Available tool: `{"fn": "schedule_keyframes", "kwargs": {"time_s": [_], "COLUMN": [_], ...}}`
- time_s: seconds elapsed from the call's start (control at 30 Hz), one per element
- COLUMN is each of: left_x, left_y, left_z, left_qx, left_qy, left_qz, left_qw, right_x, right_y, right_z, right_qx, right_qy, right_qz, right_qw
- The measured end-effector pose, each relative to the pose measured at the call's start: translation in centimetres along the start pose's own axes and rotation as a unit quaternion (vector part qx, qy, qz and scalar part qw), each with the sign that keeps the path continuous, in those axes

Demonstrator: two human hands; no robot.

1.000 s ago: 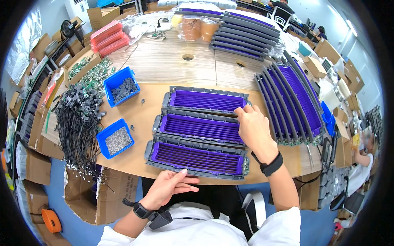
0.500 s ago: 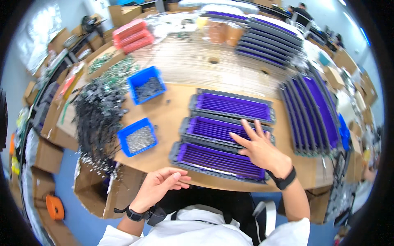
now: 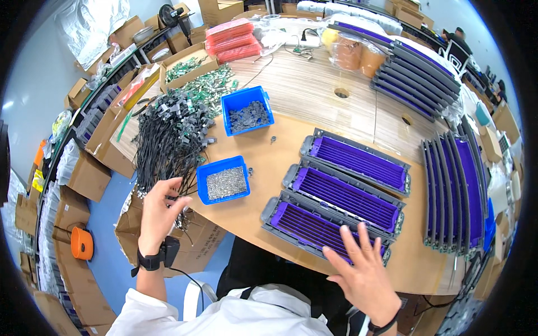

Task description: The person assembles purple electronic components by inserting small metal parts into slots and securing them with a screwdriver. They then use a heat gun to apply heat to the assembled units. The person handles multiple units sequentially, stacking them on the table.

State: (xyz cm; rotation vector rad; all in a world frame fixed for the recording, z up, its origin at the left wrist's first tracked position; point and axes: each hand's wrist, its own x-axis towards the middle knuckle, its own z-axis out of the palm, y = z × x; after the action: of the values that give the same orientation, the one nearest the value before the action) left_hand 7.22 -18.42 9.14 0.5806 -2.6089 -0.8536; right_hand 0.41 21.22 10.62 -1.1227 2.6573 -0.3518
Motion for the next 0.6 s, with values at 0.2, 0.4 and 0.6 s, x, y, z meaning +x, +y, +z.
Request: {"fn": "schedule_keyframes", "kwargs": {"time_s": [0.2, 0.4, 0.6], "left_x": [2.9, 3.5, 2.8], "left_y": [-0.1, -0.3, 0.6], "left_z": [4.4, 5.2, 6.0], "left_qx": [0.107, 0.078, 0.047], "left_qy": [-0.075, -0.113, -0.104], "left_qz": [0.208, 0.204, 0.211], "left_qw": [0.969, 0.969, 0.971], "right_x": [1.5, 1.4, 1.4], "right_y": [0.5, 0.8, 0.9], "right_z": [3.1, 4.4, 4.8], "right_qx": [0.0, 0.001, 0.013], "right_qy": [0.028, 0.057, 0.069], "right_qz": [0.021, 0.031, 0.04], "right_qw": [0.999, 0.998, 0.997]}}
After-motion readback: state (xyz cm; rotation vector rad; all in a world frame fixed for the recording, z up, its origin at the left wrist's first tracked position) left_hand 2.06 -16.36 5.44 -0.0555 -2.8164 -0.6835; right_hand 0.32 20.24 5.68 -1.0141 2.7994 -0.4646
